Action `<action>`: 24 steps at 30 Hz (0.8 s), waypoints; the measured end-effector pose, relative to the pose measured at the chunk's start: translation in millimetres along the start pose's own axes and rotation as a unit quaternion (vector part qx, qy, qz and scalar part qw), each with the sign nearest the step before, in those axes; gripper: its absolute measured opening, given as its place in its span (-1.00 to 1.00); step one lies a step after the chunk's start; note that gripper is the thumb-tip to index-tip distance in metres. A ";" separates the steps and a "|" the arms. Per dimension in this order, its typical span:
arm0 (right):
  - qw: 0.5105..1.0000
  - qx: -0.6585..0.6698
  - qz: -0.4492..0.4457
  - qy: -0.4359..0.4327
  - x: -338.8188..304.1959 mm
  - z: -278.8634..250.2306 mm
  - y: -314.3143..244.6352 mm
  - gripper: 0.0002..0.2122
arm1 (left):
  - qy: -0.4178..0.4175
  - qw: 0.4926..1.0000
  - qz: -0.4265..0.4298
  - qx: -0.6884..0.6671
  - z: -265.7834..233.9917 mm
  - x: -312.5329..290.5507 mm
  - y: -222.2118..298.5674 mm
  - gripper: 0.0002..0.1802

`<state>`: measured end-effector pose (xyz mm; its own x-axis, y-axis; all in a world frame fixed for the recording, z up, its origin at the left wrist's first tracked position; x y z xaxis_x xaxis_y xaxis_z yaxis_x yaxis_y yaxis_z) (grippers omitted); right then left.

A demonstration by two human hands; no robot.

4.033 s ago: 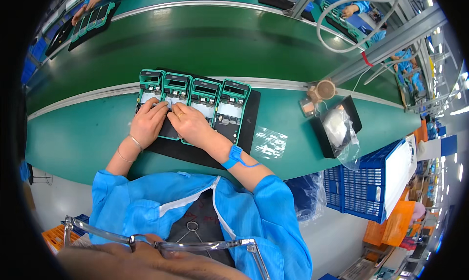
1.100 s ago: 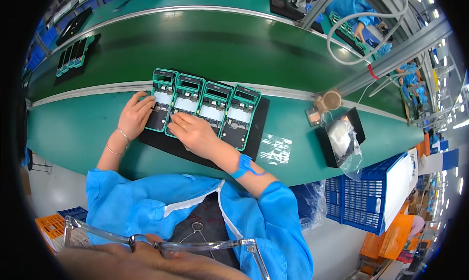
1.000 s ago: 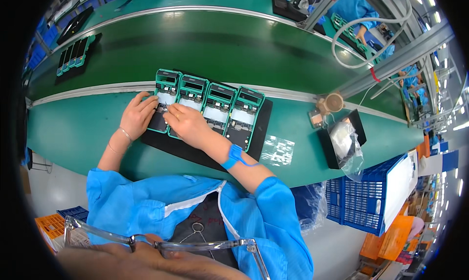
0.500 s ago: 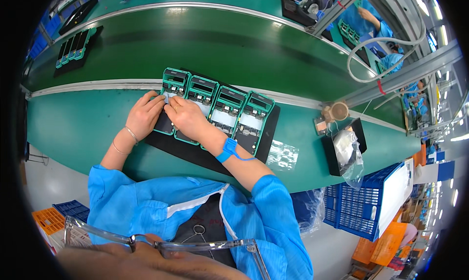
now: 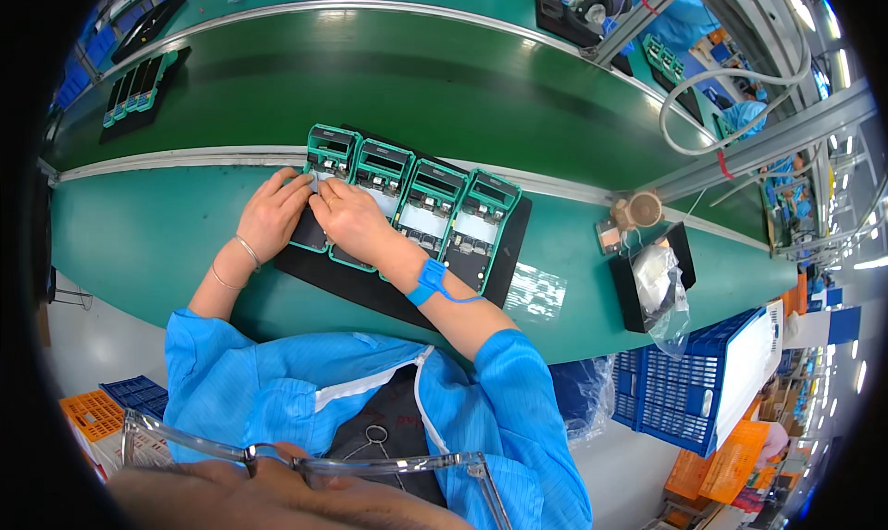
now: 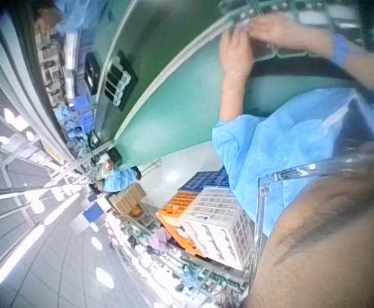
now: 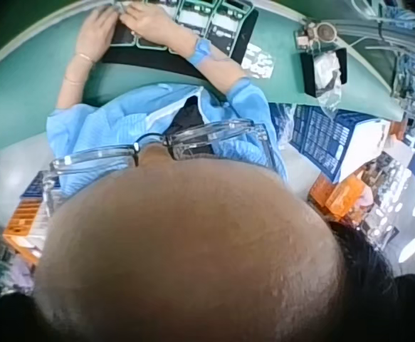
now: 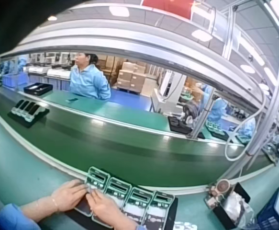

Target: Applying small adhesive components to electronic device housings using a pick tool on an assembly line.

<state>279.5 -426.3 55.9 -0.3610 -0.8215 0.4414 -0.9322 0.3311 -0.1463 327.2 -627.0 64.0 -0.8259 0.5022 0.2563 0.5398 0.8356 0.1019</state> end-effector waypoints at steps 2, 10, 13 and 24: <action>1.000 0.004 0.002 -0.008 -0.6 2.1 -0.2 -0.68 | -0.004 1.000 -0.004 0.001 0.0 0.1 -1.2 -0.60; 1.000 -0.012 0.003 -0.018 -1.0 7.3 -2.5 -0.68 | -0.064 0.998 -0.019 0.019 -2.8 -1.6 -2.1 -0.60; 1.000 -0.007 0.005 -0.016 -0.3 3.7 -0.2 -0.68 | -0.083 0.996 -0.021 0.031 -4.9 2.3 -0.7 -0.59; 0.986 0.052 0.138 0.076 -125.1 -130.7 10.1 -0.76 | -0.081 0.996 -0.026 0.033 1.8 -3.1 -5.5 -0.64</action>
<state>318.7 -259.5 114.9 -0.6005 -0.6253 0.4984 -0.7996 0.4763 -0.3659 326.5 -632.7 60.9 -0.8706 0.4829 0.0940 0.4883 0.8715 0.0453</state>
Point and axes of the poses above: each hand's wrist, its own x-axis towards the middle knuckle, its own z-axis out of the palm, y = z × x, the point moved 1 cm from there along x, towards the middle knuckle, and after that the axes turned 14 degrees about -y, right-handed, at the moved point
